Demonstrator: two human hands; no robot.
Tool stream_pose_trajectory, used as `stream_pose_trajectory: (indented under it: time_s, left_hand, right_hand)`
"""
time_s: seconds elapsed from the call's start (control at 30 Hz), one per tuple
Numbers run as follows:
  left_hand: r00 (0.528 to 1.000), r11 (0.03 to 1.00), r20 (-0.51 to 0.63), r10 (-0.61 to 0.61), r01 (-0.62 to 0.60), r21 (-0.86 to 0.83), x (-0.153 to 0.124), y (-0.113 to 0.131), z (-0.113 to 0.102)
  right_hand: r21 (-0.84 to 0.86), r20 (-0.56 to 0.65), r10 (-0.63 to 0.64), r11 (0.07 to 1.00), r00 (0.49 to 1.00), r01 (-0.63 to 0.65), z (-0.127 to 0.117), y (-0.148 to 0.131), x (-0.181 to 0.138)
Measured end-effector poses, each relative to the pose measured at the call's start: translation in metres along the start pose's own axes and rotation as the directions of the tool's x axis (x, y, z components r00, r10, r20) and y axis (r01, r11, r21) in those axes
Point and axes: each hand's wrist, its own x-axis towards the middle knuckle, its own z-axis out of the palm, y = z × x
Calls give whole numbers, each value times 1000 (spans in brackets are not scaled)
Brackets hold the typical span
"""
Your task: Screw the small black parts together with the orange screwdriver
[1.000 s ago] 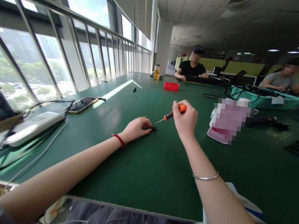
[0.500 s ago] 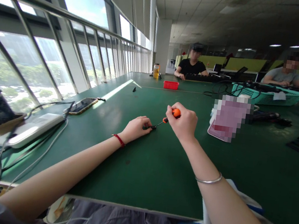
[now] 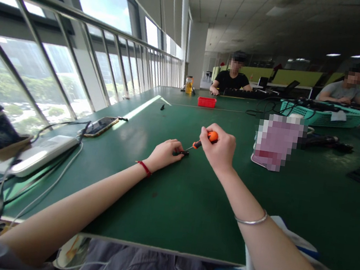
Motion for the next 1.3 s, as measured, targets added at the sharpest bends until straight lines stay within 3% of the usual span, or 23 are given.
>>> stream_pose_trajectory:
  time_s: [0.73, 1.03, 1.2, 1.3]
  left_hand:
    - [1000, 1000, -17, 11, -10, 10, 0, -1, 1]
    - [999, 999, -12, -41, 41, 32, -1, 4, -2]
    - [997, 995, -4, -77, 77, 70, -1, 9, -3]
    - [996, 992, -19, -84, 86, 96, -1, 11, -3]
  right_hand:
    - [-82, 58, -32, 996, 998, 36, 4, -1, -6]
    - [-169, 115, 137, 979, 984, -117, 1, -7, -2]
    - [-94, 159, 87, 993, 984, -72, 1, -9, -4]
    - [-170, 149, 113, 982, 982, -87, 2, -11, -4]
